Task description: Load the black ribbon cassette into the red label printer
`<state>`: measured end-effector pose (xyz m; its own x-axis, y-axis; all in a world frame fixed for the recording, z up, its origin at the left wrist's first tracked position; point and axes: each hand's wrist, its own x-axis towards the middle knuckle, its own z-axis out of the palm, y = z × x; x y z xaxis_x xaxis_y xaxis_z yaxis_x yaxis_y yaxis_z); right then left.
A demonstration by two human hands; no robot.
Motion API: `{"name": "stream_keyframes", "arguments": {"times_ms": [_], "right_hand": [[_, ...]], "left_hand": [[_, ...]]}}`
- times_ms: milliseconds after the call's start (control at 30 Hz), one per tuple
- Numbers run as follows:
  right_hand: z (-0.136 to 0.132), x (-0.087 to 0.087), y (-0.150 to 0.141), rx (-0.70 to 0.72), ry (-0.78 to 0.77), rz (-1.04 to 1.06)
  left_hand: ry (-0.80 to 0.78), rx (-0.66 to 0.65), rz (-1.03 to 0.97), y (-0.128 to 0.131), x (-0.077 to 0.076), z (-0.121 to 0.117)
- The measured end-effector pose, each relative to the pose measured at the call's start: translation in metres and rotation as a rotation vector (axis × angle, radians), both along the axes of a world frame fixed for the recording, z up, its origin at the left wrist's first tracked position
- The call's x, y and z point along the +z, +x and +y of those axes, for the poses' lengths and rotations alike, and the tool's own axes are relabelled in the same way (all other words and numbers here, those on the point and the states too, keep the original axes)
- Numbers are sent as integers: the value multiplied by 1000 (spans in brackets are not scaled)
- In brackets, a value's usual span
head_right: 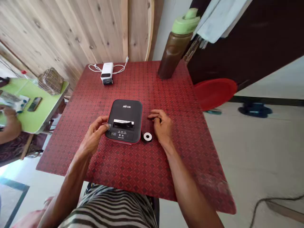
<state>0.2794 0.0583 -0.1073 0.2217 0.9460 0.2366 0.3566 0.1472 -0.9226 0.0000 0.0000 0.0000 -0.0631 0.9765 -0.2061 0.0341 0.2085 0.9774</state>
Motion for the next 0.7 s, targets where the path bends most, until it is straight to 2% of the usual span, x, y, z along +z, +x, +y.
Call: {"name": "stream_keyframes", "arguments": {"times_ms": [300,500,600,700], "right_hand": [[-1,3,-1,9,-6,-7],[-3,2,0,7,-10,-11],[-4,2,1,3,-22,-14],[-7,7,2,8,-18,-28]], "left_hand": [[1,34,19,6,-3,-1],[23,-10,37,-5,-6,0],[41,-54,23,-15,-15,15],[126,-63,11,-17,-31,46]]}}
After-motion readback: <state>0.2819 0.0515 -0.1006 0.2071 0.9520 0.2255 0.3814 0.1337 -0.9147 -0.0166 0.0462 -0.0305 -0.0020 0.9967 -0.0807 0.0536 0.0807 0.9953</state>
